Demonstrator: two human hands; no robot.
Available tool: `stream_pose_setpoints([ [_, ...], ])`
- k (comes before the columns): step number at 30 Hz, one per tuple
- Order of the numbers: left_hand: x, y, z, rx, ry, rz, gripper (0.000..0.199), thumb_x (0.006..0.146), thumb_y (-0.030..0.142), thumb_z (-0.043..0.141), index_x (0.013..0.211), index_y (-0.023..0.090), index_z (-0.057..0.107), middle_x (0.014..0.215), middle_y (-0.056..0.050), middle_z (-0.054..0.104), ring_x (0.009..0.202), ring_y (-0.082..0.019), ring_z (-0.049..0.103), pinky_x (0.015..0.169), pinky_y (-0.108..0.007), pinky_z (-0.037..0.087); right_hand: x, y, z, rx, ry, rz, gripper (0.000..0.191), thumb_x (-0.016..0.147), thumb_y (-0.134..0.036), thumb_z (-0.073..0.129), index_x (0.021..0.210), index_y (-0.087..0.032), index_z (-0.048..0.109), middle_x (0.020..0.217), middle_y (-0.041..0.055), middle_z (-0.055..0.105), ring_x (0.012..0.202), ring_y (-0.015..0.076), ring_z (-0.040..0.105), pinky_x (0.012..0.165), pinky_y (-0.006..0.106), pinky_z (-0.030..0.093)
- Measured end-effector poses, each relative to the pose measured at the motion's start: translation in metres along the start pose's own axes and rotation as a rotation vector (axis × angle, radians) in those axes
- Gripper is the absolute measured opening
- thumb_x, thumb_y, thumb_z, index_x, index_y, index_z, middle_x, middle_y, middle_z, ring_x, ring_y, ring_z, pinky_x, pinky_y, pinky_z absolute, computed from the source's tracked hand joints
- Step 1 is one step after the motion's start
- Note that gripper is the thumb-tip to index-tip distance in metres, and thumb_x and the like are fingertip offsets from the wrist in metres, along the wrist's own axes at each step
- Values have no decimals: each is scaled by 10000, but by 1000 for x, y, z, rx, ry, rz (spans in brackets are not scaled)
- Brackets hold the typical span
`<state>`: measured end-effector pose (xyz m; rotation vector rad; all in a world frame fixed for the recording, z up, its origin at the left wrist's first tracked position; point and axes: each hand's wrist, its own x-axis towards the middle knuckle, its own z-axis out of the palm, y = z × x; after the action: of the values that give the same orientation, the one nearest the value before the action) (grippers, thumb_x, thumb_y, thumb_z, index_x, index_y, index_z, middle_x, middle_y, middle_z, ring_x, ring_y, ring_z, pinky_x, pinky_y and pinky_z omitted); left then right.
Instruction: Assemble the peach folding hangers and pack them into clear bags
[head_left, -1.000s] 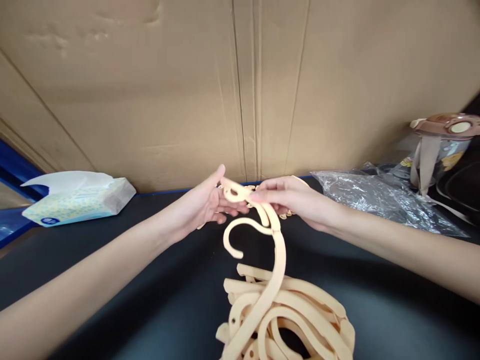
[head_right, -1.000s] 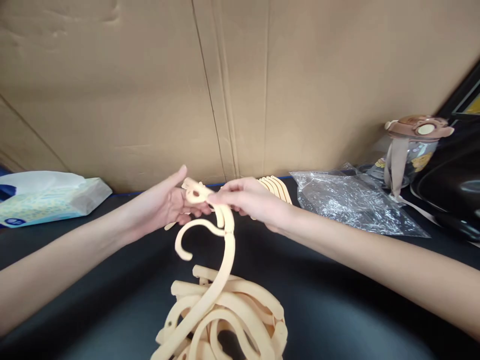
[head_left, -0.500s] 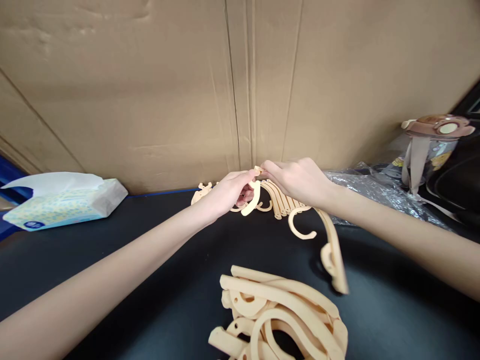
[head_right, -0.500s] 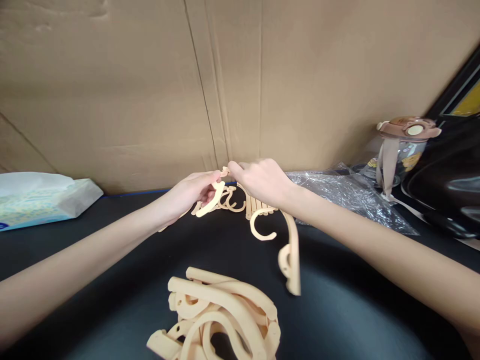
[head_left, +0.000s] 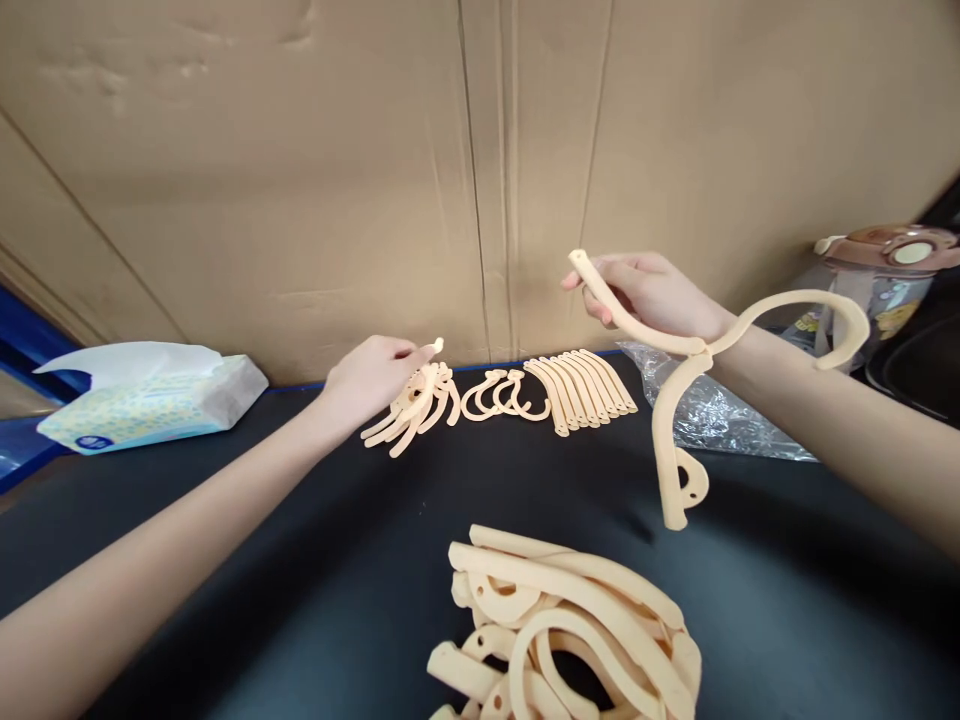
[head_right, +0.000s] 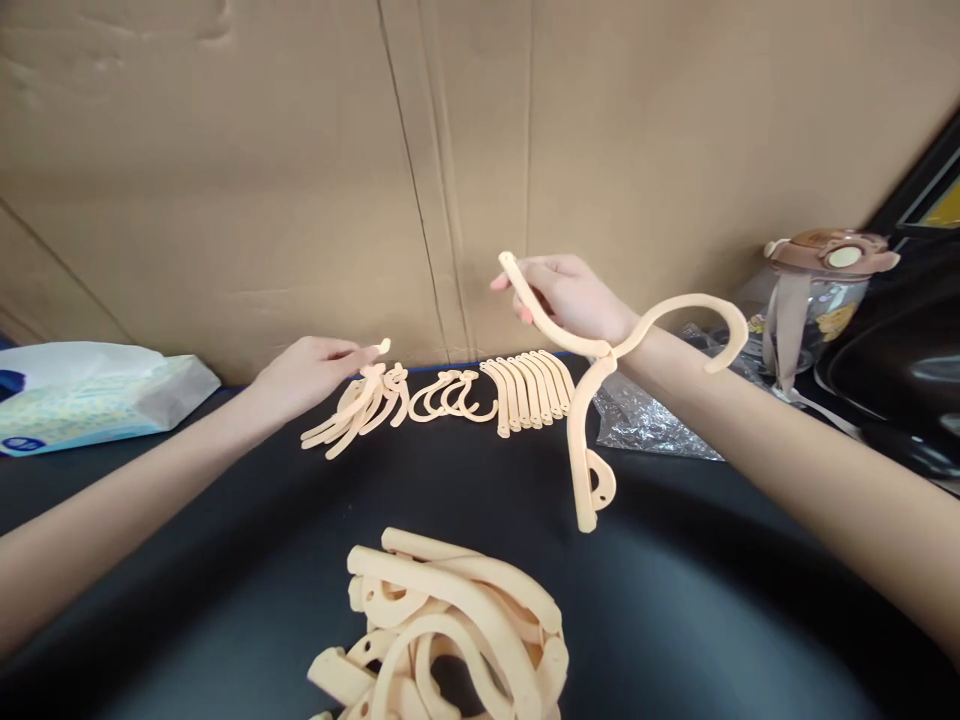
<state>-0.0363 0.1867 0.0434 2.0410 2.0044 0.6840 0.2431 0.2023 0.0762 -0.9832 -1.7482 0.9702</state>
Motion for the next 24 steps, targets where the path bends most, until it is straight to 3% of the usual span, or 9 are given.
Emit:
stream_pose_setpoints([
  [3,5,-20,-1,-2,66,-65,419,708,620,592,781,212,656,741,-60,671,719,-286,599,620,-331,378,4,-7,1,177,170,-15,212,929,-224,383,927,-162,586,540,-44,477,431,88,356,424,240,281],
  [6,0,-18,5,-91,108,-19,579,809,673,409,1063,203,632,1093,-93,671,981,-302,594,820,-386,424,8,-5,2,370,349,-76,126,890,-159,386,862,-193,503,650,-17,596,474,88,465,482,228,399],
  [9,-8,-1,8,-491,-159,57,755,882,686,140,1046,178,673,1159,-97,667,1109,-278,567,951,-395,422,8,5,6,422,429,-129,114,827,-130,448,757,-218,427,817,19,676,632,93,607,673,238,511],
  [10,-11,5,8,-681,-287,59,729,888,679,189,1019,162,686,1146,-108,674,1134,-278,562,975,-392,423,8,9,9,410,427,-129,142,796,-130,498,734,-222,408,844,20,682,678,98,631,728,251,522],
  [12,-16,15,9,-984,-384,19,489,882,566,455,963,145,690,1106,-112,688,1153,-259,567,1000,-354,433,6,17,14,342,382,-132,239,709,-117,608,708,-221,394,859,16,684,729,110,649,784,280,529],
  [14,-20,21,10,-1140,-334,-37,236,847,362,617,898,140,677,1072,-100,695,1115,-231,604,985,-307,464,5,24,20,222,305,-138,301,629,-97,681,712,-215,417,841,9,675,749,124,648,783,302,530],
  [16,-24,25,11,-1214,-303,-87,113,849,228,605,850,128,658,1084,-102,688,1045,-220,648,935,-288,509,3,28,24,41,203,-153,303,605,-117,721,755,-203,472,831,9,663,754,140,642,740,305,528],
  [19,-30,31,12,-1211,-368,-144,90,854,135,552,888,117,633,1142,-119,666,940,-198,683,743,-224,567,-4,28,29,-343,89,-224,244,699,-208,703,900,-181,568,874,20,661,676,135,618,656,297,493],
  [24,-39,38,12,-1225,-505,-124,195,839,74,564,1015,159,563,1015,-87,682,679,-95,633,484,-144,461,-18,23,38,-982,74,-420,224,931,-289,477,995,-166,653,913,51,683,694,156,607,583,276,369],
])
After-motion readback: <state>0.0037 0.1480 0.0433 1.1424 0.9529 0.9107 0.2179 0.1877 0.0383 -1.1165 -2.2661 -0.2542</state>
